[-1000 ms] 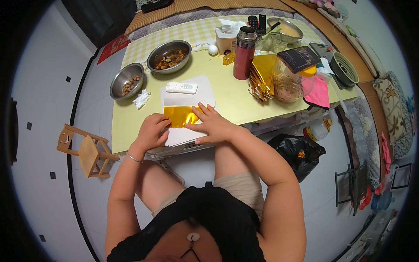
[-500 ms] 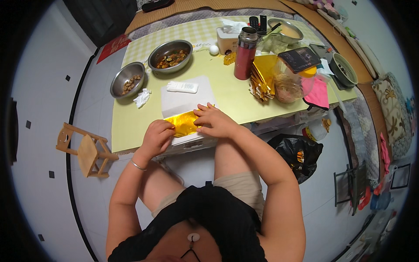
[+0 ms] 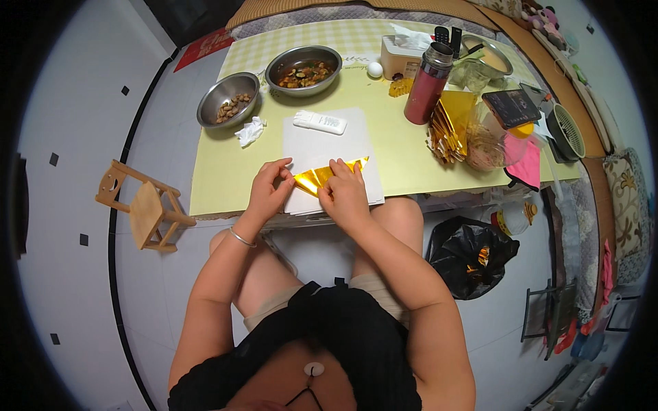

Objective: The person sits on the floor and folds multiple sheets of gold-colored paper into small triangular shapes using a white rectangular board as a guide. The person repeatedly folds the paper in half and then folds the corners to create a specific shape, placing the finished items on the table.

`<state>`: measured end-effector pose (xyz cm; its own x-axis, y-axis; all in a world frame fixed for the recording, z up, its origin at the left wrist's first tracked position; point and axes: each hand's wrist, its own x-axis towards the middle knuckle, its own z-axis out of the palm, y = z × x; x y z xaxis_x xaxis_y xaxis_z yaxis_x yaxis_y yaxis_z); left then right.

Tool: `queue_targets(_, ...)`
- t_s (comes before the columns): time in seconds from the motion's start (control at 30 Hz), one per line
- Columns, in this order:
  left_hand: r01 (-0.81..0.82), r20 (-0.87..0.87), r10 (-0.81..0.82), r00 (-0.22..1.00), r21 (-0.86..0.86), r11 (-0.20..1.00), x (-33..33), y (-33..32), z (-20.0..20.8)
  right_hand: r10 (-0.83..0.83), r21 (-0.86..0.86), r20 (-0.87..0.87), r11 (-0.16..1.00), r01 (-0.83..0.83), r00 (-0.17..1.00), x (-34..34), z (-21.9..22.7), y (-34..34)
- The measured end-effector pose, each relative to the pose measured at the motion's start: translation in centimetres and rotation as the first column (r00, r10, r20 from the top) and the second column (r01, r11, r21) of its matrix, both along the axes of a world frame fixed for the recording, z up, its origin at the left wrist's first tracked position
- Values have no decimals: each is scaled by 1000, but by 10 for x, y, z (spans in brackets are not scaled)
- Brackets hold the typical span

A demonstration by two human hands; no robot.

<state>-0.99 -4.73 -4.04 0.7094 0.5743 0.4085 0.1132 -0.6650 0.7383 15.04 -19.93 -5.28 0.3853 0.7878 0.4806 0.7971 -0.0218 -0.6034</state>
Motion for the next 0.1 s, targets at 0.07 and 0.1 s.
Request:
queue_targets(0.07,-36,-35,39,999,91,995,3,2,-4,-17,-9,14,1000,17,1000,-2,1,2)
queue_targets(0.1,-42,-78,53,996,141,989,5,3,-5,-20,-17,15,1000,20,1000,-1,-2,2)
